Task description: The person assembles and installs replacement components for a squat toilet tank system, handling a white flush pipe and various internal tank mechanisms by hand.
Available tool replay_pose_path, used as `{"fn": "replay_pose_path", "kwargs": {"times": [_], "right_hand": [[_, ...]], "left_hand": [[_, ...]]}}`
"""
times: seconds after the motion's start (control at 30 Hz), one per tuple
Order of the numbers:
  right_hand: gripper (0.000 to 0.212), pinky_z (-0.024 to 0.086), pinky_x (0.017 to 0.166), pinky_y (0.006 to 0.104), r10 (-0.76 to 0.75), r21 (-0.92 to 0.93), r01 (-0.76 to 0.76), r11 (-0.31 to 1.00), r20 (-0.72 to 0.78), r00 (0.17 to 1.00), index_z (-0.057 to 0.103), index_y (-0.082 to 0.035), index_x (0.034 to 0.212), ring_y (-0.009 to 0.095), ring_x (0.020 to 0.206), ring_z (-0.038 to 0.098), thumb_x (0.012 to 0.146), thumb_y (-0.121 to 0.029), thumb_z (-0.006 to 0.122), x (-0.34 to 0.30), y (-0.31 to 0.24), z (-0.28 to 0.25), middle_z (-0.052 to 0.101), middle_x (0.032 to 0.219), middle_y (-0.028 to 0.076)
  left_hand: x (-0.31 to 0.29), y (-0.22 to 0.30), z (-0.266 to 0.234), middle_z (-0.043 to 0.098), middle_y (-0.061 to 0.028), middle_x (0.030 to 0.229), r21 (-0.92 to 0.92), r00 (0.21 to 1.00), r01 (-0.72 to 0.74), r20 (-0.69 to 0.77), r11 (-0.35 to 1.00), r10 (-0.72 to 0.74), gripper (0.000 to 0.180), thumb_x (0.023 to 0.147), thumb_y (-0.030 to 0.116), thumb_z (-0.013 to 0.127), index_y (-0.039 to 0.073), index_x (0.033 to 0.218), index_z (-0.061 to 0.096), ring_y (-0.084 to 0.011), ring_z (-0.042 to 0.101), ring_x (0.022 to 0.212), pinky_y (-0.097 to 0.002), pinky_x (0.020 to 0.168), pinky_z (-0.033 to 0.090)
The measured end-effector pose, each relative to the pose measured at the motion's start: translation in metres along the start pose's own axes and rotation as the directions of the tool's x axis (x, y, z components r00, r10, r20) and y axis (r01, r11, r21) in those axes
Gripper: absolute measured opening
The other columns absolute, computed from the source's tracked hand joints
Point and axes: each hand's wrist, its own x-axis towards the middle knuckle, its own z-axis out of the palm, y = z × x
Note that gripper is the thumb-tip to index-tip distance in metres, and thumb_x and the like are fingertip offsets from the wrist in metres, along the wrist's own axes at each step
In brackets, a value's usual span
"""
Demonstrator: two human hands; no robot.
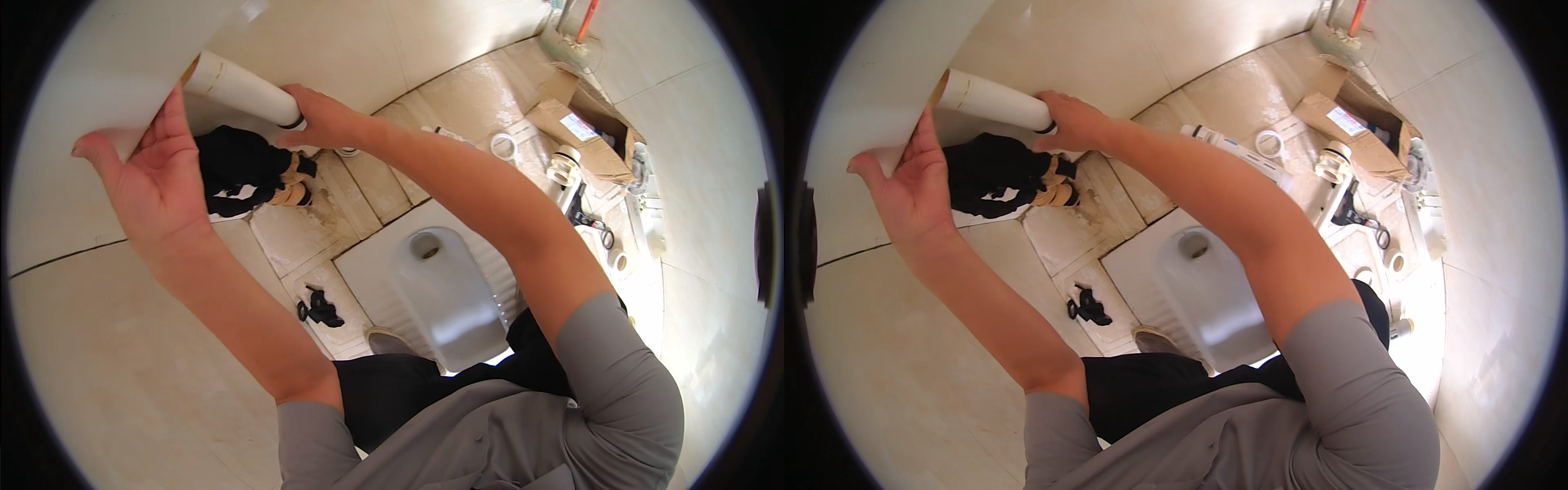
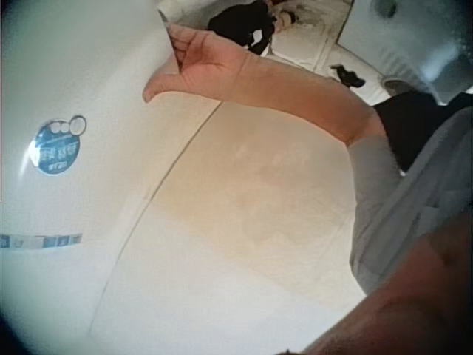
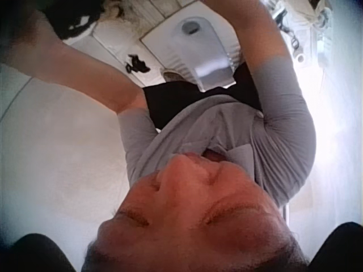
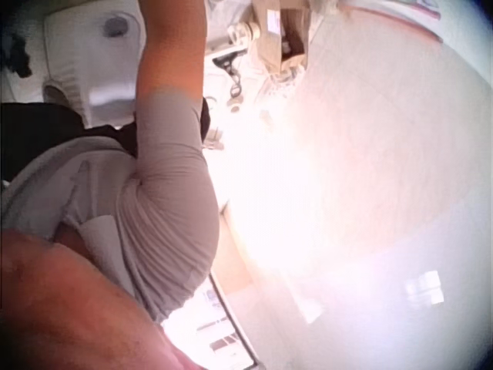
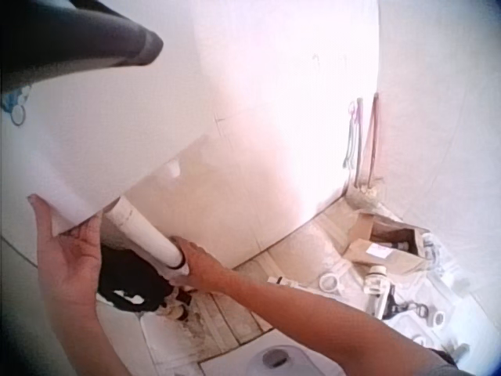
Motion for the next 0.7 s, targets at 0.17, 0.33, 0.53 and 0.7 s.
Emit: {"fn": "replay_pose_path", "kwargs": {"times": [0.17,0.33,0.53,0.7], "right_hand": [[0.068,0.045,0.106,0.0418,0.005,-0.296,0.048,0.954,0.178,0.984,0.048,-0.008,0.142,0.033,0.128,0.054,0.084,-0.026,0.077,-0.031,0.037,-0.084,0.055,0.138,0.021],[0.088,0.051,0.098,0.0464,0.598,-0.853,-0.299,0.428,0.019,0.802,0.048,-0.015,0.144,0.042,0.114,0.06,0.065,-0.021,0.086,-0.137,0.161,-0.204,0.058,0.129,0.025],[0.058,0.053,0.094,0.0479,0.528,-0.788,-0.529,0.315,-0.317,0.788,0.062,-0.011,0.125,0.041,0.113,0.061,0.074,-0.03,0.079,-0.205,0.18,-0.159,0.058,0.128,0.024],[0.028,0.059,0.082,0.0495,0.507,-0.738,-0.526,0.423,-0.288,0.812,0.066,0.002,0.1,0.038,0.099,0.069,0.083,-0.021,0.068,-0.228,0.245,-0.233,0.07,0.095,0.025]], "left_hand": [[0.0,0.016,-0.005,0.045,-0.0193,0.145,0.077,0.999,-0.031,-0.022,0.997,0.033,0.067,0.098,0.038,0.06,-0.008,0.141,0.036,-0.038,0.044,0.136,-0.0573,0.119,0.036],[0.0,0.005,-0.003,0.045,-0.0189,0.145,0.012,0.999,0.007,-0.047,1.0,-0.006,0.063,0.099,0.035,0.06,-0.008,0.14,0.037,-0.037,0.043,0.137,-0.0575,0.118,0.036],[0.001,0.016,-0.008,0.045,-0.0181,0.145,0.029,0.998,-0.014,-0.068,0.999,0.016,0.065,0.097,0.035,0.063,-0.008,0.14,0.038,-0.0362,0.045,0.135,-0.0582,0.118,0.036],[0.007,-0.003,-0.005,0.05,-0.0163,0.145,-0.12,0.997,0.045,-0.053,0.992,-0.052,0.065,0.092,0.034,0.068,-0.002,0.14,0.043,-0.0358,0.046,0.135,-0.0589,0.118,0.035]]}}
